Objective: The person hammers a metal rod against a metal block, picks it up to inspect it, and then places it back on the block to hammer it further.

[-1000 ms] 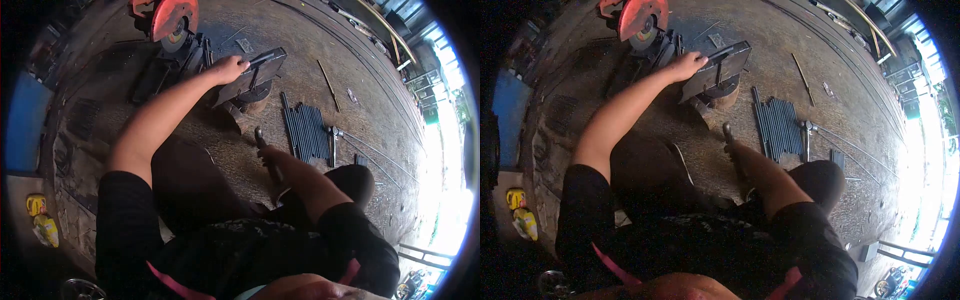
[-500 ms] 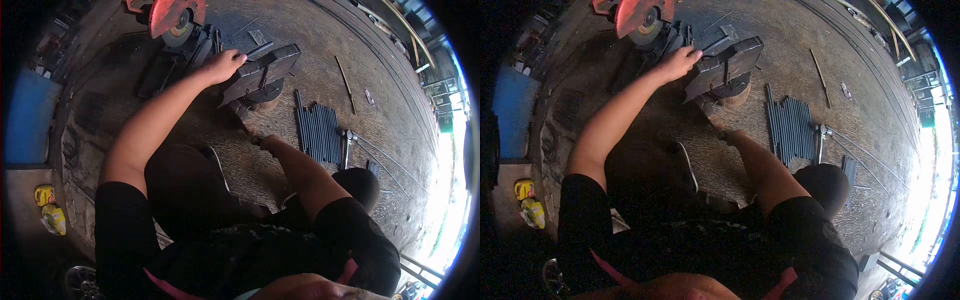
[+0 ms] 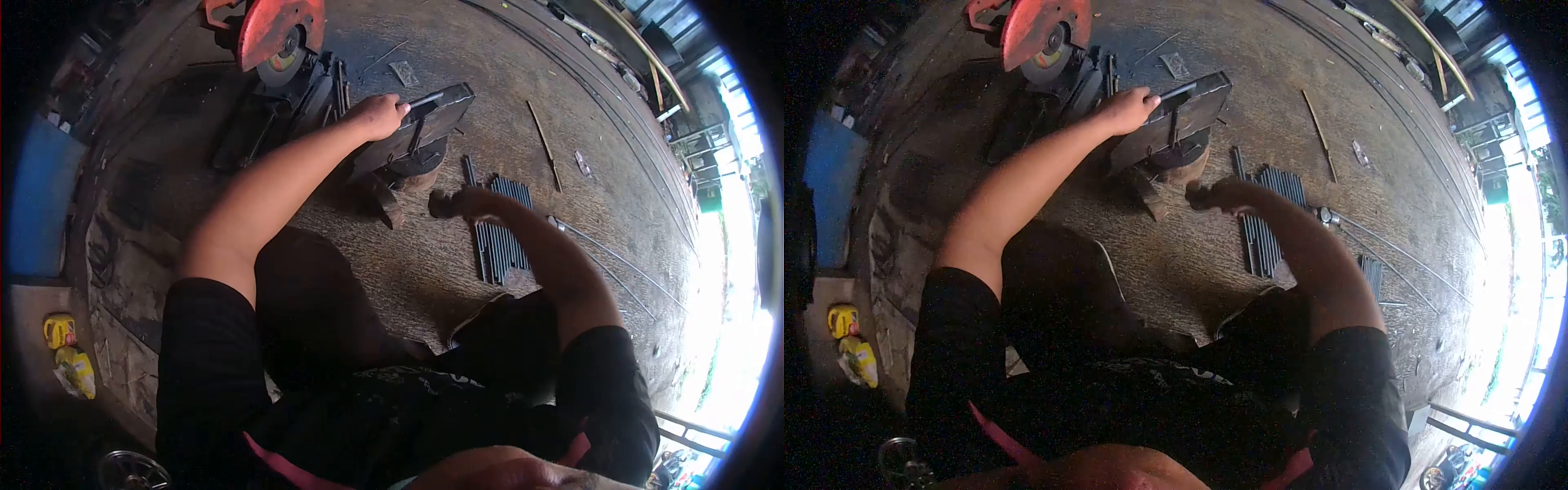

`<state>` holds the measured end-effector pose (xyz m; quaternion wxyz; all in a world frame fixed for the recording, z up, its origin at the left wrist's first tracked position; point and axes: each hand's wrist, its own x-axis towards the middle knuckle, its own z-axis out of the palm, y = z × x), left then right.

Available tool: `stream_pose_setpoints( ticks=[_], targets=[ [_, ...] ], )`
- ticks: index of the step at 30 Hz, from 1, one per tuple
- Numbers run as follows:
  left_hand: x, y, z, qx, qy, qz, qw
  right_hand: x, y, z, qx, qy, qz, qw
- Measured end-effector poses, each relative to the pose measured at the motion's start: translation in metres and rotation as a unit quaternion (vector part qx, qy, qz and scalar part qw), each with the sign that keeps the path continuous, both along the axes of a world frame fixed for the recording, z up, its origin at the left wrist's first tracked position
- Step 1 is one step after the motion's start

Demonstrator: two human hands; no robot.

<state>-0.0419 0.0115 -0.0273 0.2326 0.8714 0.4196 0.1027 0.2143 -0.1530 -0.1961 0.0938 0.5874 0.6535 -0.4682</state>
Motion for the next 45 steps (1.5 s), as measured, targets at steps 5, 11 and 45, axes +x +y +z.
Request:
stream_pose_setpoints(
  ticks=[5, 11, 45],
  targets=[
    [0.004, -0.009, 0.021, 0.009, 0.011, -0.037, 0.999, -0.027, -0.025, 0.229, 0.148, 0.165, -0.214, 0.951],
    [0.009, -0.014, 0.015, 0.043, 0.038, -0.048, 0.997, -0.023, -0.009, 0.288, 0.32, 0.257, -0.365, 0.836],
    [0.022, -0.016, 0.016, 0.016, 0.086, -0.051, 0.995, -0.052, 0.053, 0.243, 0.28, 0.096, -0.443, 0.846]
  ],
)
